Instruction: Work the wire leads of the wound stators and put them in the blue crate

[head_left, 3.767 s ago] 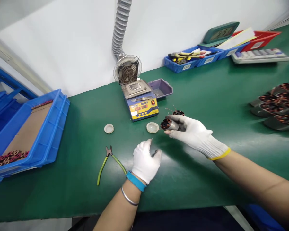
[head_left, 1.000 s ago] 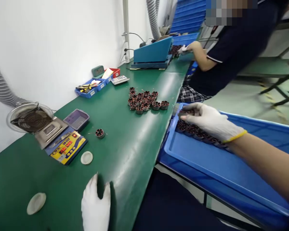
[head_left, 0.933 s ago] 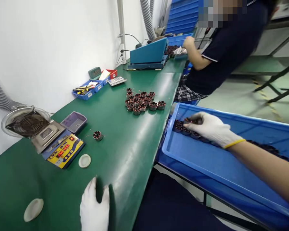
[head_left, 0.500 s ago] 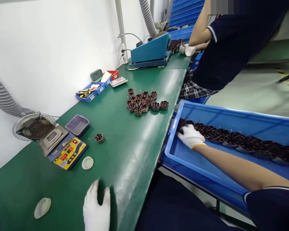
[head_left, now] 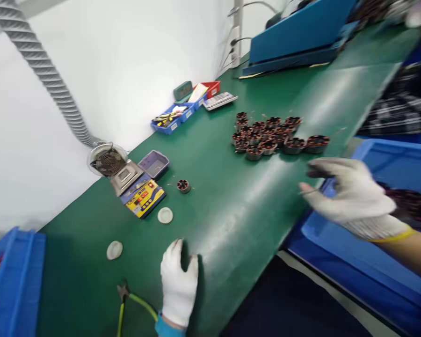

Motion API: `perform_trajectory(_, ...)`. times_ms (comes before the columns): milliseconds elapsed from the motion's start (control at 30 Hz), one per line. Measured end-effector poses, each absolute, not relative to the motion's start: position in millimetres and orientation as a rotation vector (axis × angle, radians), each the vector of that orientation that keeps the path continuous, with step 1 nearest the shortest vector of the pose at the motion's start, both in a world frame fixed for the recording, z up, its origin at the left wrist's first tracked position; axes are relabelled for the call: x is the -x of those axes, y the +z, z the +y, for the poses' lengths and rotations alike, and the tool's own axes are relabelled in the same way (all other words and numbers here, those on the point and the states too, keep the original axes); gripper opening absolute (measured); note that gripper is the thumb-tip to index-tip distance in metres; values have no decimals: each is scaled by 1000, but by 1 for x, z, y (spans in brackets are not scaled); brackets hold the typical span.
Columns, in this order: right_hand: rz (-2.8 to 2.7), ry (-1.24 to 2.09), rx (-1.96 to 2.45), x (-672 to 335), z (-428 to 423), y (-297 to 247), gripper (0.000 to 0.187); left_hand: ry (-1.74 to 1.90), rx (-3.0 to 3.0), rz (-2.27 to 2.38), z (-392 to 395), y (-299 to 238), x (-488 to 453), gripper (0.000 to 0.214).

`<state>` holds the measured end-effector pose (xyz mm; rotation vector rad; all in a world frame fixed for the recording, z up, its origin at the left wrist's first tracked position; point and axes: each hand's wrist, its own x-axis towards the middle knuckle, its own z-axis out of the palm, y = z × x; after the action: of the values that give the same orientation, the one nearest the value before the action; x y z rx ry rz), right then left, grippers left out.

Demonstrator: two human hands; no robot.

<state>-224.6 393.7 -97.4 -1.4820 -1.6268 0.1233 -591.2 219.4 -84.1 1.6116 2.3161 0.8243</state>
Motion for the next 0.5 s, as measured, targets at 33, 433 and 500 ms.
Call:
perform_trajectory(33, -1817, 235, 1322, 254, 398, -86, 56, 827, -1618, 2310, 219, -84, 590, 48)
perform_trajectory(433, -2412, 790, 1213, 479, 422, -51, 20, 1340, -1003, 2049, 218, -71, 587, 55)
perform_trajectory(500, -2426, 903, 1062, 477, 386, -56, 17, 1520, -730, 1826, 219, -67, 582, 66)
